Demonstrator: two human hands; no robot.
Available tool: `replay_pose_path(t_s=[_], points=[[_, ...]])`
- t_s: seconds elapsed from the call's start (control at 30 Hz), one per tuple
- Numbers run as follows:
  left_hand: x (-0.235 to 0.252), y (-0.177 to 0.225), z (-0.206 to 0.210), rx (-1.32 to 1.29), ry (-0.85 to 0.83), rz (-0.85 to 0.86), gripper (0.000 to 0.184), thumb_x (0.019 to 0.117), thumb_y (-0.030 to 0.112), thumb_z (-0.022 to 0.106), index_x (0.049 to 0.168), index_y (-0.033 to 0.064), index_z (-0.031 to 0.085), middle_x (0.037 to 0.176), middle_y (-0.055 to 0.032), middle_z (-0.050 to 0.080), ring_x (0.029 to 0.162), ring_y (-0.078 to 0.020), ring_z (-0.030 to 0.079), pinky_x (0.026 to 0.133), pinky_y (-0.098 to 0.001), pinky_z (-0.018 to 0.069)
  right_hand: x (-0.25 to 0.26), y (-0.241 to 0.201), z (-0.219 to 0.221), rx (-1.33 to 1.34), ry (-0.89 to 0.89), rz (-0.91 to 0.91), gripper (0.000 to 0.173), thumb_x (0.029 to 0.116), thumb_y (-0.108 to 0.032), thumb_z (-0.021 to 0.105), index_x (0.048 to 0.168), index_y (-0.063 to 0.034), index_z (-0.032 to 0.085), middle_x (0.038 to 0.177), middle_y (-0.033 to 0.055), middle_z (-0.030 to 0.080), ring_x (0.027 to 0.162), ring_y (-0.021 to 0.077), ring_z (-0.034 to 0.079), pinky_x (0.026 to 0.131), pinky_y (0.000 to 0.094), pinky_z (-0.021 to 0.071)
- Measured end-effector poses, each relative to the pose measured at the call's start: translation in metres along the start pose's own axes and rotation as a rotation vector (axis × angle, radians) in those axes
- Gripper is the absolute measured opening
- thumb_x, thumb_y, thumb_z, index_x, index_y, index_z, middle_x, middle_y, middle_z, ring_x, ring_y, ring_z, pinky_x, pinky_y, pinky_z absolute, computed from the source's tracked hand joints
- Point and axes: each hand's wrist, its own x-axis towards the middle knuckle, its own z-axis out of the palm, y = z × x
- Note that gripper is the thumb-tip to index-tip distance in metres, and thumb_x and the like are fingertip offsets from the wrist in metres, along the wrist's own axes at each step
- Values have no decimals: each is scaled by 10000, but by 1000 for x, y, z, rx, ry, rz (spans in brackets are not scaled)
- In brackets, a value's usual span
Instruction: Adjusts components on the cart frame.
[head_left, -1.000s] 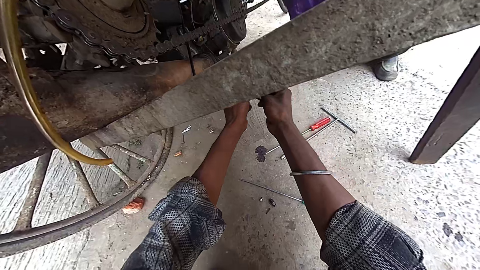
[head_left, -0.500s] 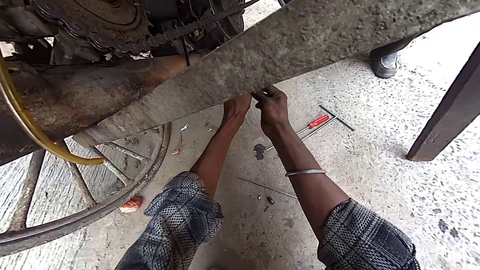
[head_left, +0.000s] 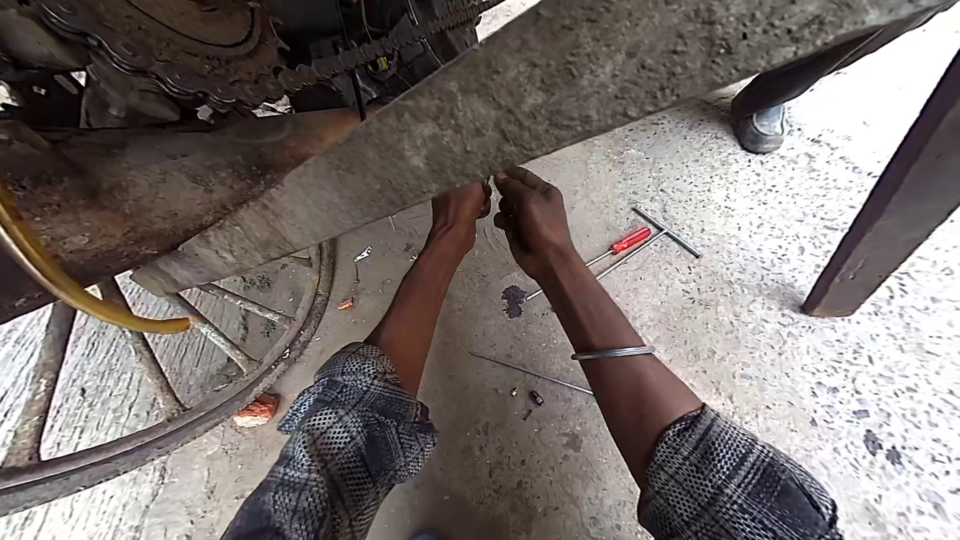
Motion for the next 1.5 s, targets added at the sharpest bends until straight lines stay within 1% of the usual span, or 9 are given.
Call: replay_pose_path(t_s=[0.13,0.3,0.5,0.6,0.67,0.8,0.97,1.13,1.5], points=[[-1,-3,3,156,103,33,193,1096,241,488,946,120,502,663,15,442,464,-77,394,436,-226,370,0,7,8,-165,17,-130,116,975,-28,672,1072,0,729,756,19,672,585,48,580,539,194,494],[-1,-3,4,275,126,67,200,1095,252,480,969,105,528,736,-7,479,546,-102,449,487,-267,396,6,3,0,-199,-38,-113,99,969,-51,691,1039,-12,748,781,16,683,589,37,553,526,191,455],[-3,5,10,60,32,-26,235,1124,280,411,968,132,505,566,57,348,416,-57,329,394,-205,309,10,-1,-5,115,78,165,169,1041,-30,469,1192,-31,547,796,24,584,581,63,513,535,204,451],[-5,10,5,-17,3,-75,221,1121,293,420,983,147,510,555,74,310,404,-43,297,385,-187,282,9,-7,-19,-87,32,131,426,986,141,417,1393,27,469,1092,117,659,778,117,675,707,246,576],[-5,11,0,-24,-23,-97,208,1114,306,442,1004,151,526,563,75,310,402,-39,285,380,-182,274,11,-13,-26,-303,-61,42,548,973,153,459,1491,-6,378,1267,173,558,868,160,713,789,291,620],[-5,12,-5,-20,-76,-97,173,1108,280,460,1055,147,558,566,80,302,398,-27,272,371,-172,255,18,-22,-30,-373,-40,-160,567,881,164,652,1341,-19,376,963,140,651,774,229,752,760,376,669],[-4,14,-10,4,-102,-90,156,1105,248,470,1031,146,562,551,81,295,390,-25,269,366,-168,254,23,-30,-35,-510,-64,-275,327,860,46,778,1133,-8,605,935,97,766,718,185,764,663,316,664],[-4,17,-8,-21,-119,-93,146,1105,234,468,1059,147,576,553,84,293,392,-25,271,369,-168,254,27,-30,-31,-631,-76,-357,287,876,62,732,1147,10,651,933,63,768,767,107,749,752,282,641],[-5,15,-10,-31,-120,-67,132,1101,211,475,1046,143,574,547,81,296,392,-28,273,371,-170,254,27,-31,-26,-644,-53,-360,324,870,59,733,1173,7,635,920,49,769,735,97,747,719,273,642]])
